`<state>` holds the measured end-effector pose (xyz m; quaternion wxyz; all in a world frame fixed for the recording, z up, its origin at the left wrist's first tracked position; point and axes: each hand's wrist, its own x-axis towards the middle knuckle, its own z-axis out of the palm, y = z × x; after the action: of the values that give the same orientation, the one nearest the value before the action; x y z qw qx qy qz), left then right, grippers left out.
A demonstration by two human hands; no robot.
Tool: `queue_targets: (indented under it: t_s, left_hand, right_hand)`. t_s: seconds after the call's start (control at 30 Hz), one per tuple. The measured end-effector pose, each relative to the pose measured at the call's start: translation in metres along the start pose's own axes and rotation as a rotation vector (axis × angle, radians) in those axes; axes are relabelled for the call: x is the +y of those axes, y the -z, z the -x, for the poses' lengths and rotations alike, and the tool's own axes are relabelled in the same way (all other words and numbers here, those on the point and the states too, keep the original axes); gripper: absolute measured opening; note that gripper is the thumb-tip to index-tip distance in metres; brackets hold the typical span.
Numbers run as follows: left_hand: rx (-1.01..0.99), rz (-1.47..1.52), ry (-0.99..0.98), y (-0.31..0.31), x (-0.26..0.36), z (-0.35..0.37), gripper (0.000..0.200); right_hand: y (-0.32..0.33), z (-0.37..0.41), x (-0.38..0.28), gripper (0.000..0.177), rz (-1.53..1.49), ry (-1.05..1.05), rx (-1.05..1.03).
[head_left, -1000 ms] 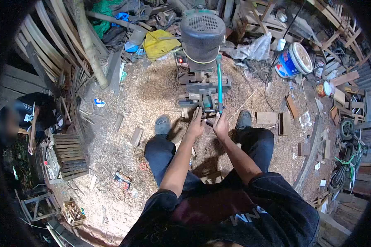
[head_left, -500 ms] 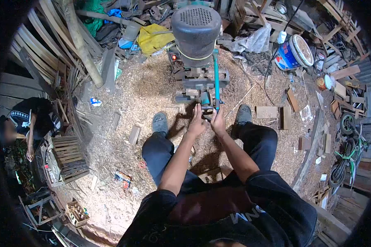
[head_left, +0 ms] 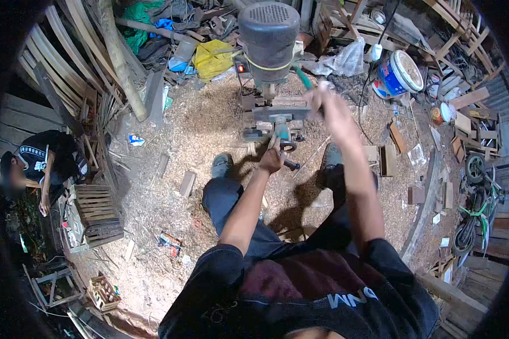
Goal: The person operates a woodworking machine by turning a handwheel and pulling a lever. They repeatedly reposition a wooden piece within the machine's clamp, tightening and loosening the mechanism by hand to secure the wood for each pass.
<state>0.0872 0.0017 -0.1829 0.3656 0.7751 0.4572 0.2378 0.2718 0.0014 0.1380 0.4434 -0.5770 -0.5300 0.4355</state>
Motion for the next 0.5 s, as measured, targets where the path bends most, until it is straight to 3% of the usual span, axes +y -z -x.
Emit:
queue_targets:
  t_s: [0.13,0.27,0.37,0.4,0.47,0.5]
  left_hand:
    - [-0.257,-0.161,0.157,0.012,0.017,-0.008,0.077]
    - [-0.428,-0.362,0.174,0.012,0.010,-0.020,0.082]
    - [-0.603,-0.350,0.181,0.018,-0.013,-0.032,0.082]
    - [-0.671,-0.319,0.189,0.025,-0.017,-0.033,0.082]
    - [-0.507,-0.213,0.204,0.036,-0.009,-0.021,0.081]
    - [-0.425,-0.159,0.208,0.043,0.002,-0.014,0.080]
  right_hand:
    - [0.014,-0.050,-0.082,0.063,-0.239,0.171,0.084]
    - [0.014,-0.131,-0.077,0.067,-0.469,0.274,0.296]
    - [0.031,-0.143,-0.058,0.073,-0.151,0.421,0.145]
    - [0.030,-0.137,-0.049,0.076,-0.149,0.314,0.115]
    - [0.018,-0.116,-0.017,0.073,0.222,0.062,0.379]
    - [0.023,-0.127,0.043,0.067,0.059,0.085,0.231]
